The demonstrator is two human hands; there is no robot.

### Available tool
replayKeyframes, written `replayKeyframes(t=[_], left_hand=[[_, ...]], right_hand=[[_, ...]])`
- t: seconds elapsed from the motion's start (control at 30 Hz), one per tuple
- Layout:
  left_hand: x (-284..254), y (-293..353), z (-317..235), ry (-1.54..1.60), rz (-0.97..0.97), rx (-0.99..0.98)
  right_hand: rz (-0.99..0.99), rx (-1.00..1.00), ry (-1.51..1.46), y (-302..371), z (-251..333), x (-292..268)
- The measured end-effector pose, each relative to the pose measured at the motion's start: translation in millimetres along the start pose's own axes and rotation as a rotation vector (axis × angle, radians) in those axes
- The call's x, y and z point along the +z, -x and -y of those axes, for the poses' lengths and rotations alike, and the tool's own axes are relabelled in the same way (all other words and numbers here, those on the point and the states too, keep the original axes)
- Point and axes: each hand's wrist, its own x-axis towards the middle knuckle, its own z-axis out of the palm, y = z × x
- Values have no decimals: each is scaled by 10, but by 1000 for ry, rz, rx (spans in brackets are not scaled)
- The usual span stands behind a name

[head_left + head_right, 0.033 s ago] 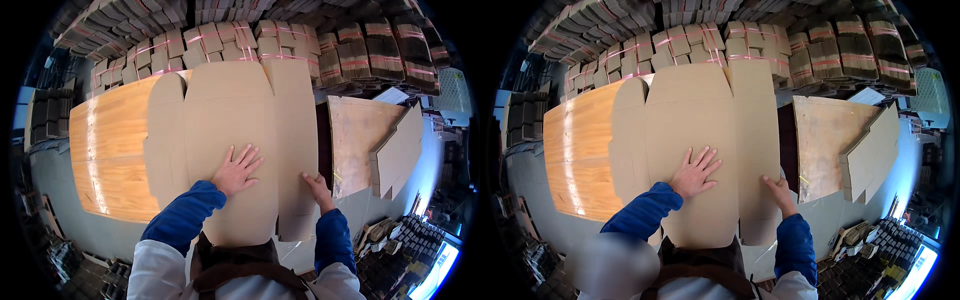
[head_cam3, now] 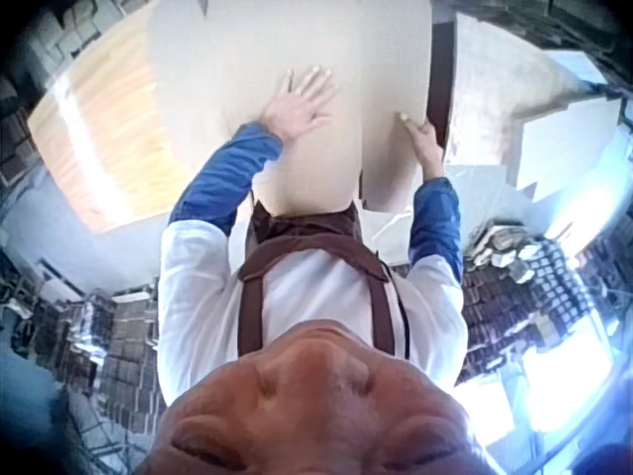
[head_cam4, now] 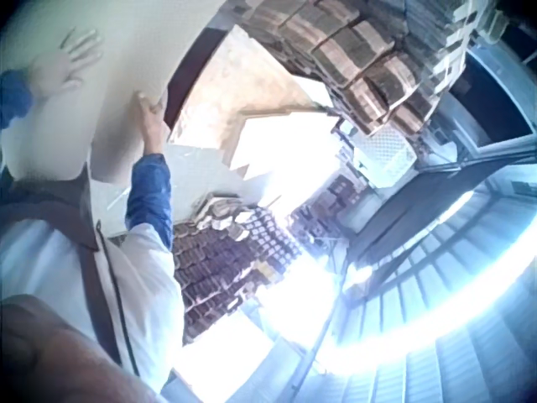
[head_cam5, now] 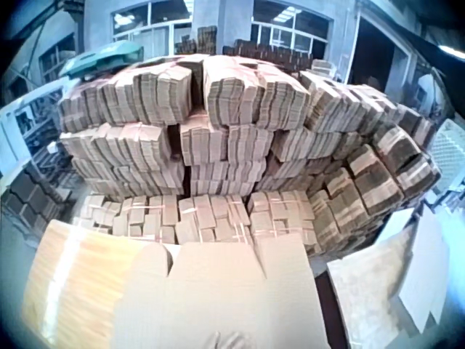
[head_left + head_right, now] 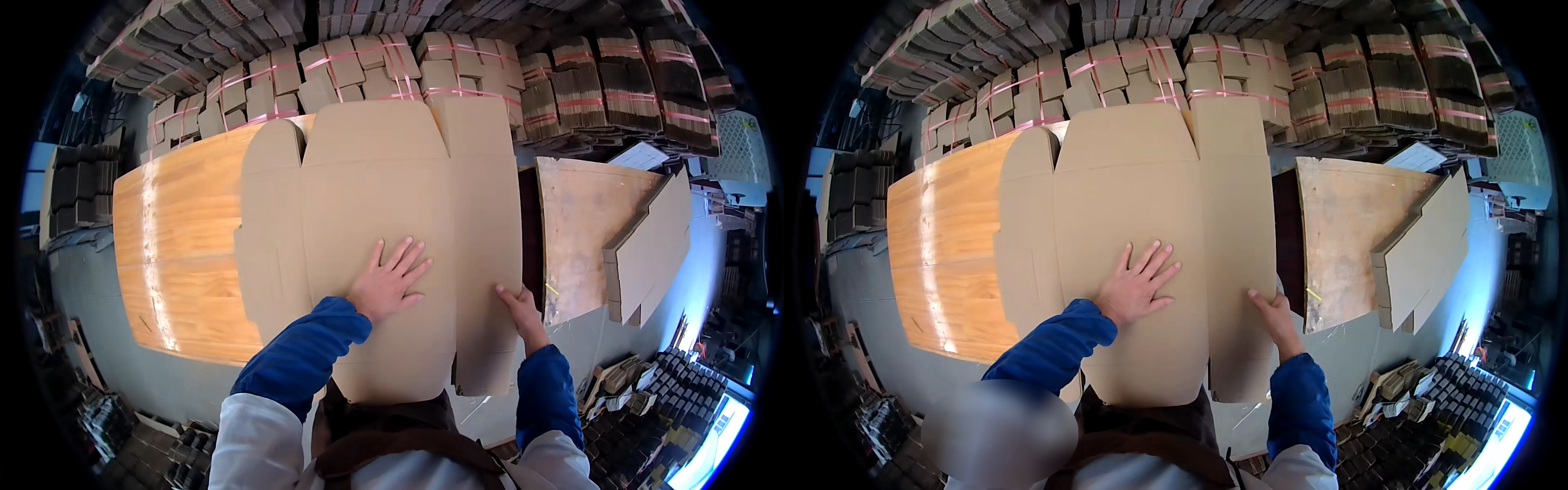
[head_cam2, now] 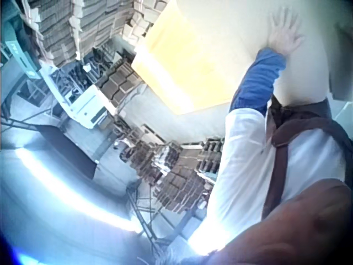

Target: The person picks up a large, pre-cut cardboard sheet and places it on a wooden table. They then fold the sheet along pre-scored lines to form a box shape. The person repeats this folding process with multiple cardboard sheets, stacking the finished folded units on the table.

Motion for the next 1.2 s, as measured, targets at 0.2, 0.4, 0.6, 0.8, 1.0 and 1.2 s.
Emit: replayKeyframes(t=[0.2,0.4,0.6,0.8,1.0,1.2], left_hand=[[89,-49,-4,35,-46,15],[101,-10,64,39,-8,24],[102,51,94,53,-22,29],[101,146,157,31,-29,22],[101,165,127,7,-25,10],[79,119,50,-26,-5,-1]], right_hand=[[-108,19,36,291,240,110],[-177,18,84,543,441,434],[-288,-46,186,682,366,600],[-323,-36,413,817,484,884],[-353,-112,537,944,412,1069],[-403,-233,676,1067,427,1192]])
